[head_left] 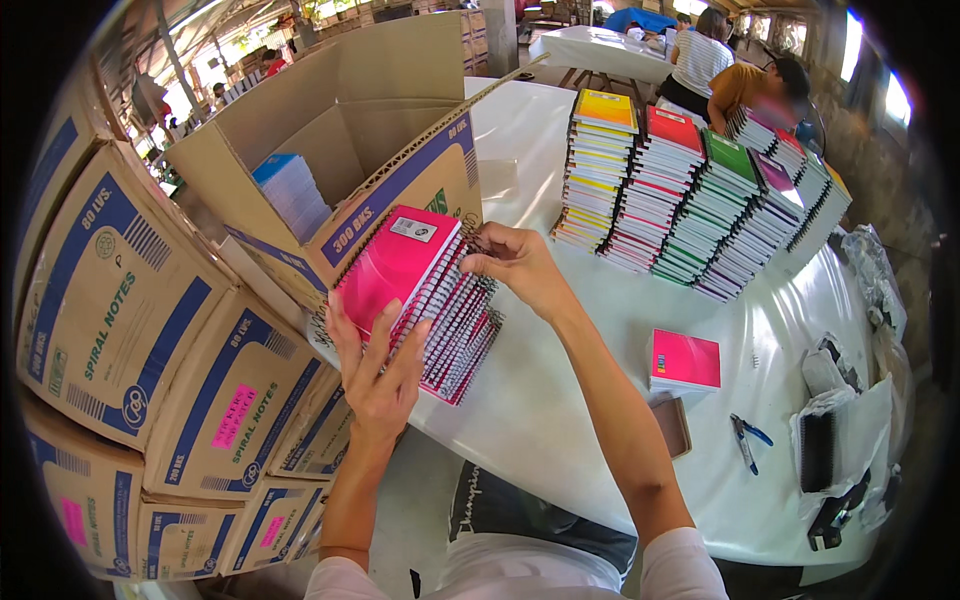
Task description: The person threads a metal spiral coil through the punched holes of small notebooks and uses pliers to crimp the ends of the coil.
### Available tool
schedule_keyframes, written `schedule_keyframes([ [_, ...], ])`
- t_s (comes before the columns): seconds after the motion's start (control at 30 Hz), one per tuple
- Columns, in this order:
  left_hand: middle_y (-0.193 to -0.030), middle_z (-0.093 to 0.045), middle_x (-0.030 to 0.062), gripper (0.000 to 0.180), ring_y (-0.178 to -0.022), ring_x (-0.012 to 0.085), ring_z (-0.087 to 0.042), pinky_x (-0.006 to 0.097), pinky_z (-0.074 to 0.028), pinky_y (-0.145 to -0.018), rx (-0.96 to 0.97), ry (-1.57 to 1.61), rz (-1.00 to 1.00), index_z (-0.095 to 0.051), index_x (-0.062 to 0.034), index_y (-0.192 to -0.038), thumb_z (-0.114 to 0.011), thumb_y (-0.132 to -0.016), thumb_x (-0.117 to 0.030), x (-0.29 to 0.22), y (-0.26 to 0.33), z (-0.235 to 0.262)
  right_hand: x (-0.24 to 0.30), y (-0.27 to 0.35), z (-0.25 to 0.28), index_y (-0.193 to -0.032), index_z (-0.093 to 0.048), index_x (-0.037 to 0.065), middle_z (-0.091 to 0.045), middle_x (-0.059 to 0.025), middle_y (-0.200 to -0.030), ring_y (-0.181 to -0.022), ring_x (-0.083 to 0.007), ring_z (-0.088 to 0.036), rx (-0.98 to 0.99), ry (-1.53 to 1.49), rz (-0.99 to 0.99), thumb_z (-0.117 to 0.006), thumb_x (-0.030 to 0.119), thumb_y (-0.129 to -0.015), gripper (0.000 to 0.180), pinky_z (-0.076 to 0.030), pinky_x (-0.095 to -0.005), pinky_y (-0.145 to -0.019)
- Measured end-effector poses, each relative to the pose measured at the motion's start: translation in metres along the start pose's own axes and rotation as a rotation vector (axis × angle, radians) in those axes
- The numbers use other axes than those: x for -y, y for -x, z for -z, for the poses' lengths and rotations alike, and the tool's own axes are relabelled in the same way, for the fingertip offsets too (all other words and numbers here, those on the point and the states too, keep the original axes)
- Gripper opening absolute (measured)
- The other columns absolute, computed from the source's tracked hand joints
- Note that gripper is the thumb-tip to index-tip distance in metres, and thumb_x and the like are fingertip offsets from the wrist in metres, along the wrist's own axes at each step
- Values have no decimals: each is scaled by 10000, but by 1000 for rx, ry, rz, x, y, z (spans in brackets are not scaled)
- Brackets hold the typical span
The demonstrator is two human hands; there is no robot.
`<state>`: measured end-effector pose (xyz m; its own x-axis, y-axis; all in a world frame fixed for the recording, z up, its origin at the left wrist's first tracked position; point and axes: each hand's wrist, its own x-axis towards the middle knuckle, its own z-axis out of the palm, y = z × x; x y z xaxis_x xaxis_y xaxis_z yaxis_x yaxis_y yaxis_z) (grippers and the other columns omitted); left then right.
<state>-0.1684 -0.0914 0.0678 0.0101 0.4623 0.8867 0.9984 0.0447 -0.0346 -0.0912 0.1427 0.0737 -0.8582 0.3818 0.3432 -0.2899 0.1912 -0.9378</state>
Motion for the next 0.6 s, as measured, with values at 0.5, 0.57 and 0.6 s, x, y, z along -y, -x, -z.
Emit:
schedule_keyframes([
  [0.5, -1606, -239, 163, 541, -1471, 521, -28, 714, -33, -1132, -186, -87, -51, -411, -119, -1476, -517, -951, -44, 18, 25, -31, 12, 64, 47, -1110, -656, 9, -656, -95, -1094, -1044, -228, -608, -277, 560, 307, -742, 90, -851, 285, -478, -319, -892],
  [0.57, -1598, -260, 163, 430, -1463, 545, -7, 710, -29, -1128, -194, -55, -6, -510, -86, -1348, -560, -923, -41, 17, 26, -38, 12, 99, 70, -1076, -669, 10, -661, -95, -1101, -1034, -233, -613, -303, 625, 215, -744, 50, -828, 261, -482, -322, -881],
  [0.6, -1594, -270, 163, 376, -1458, 557, 3, 708, -27, -1125, -198, -41, 17, -560, -70, -1284, -581, -909, -39, 16, 27, -41, 12, 114, 74, -1066, -672, 7, -663, -94, -1095, -1031, -234, -615, -329, 629, 156, -741, 34, -821, 255, -484, -323, -878],
])
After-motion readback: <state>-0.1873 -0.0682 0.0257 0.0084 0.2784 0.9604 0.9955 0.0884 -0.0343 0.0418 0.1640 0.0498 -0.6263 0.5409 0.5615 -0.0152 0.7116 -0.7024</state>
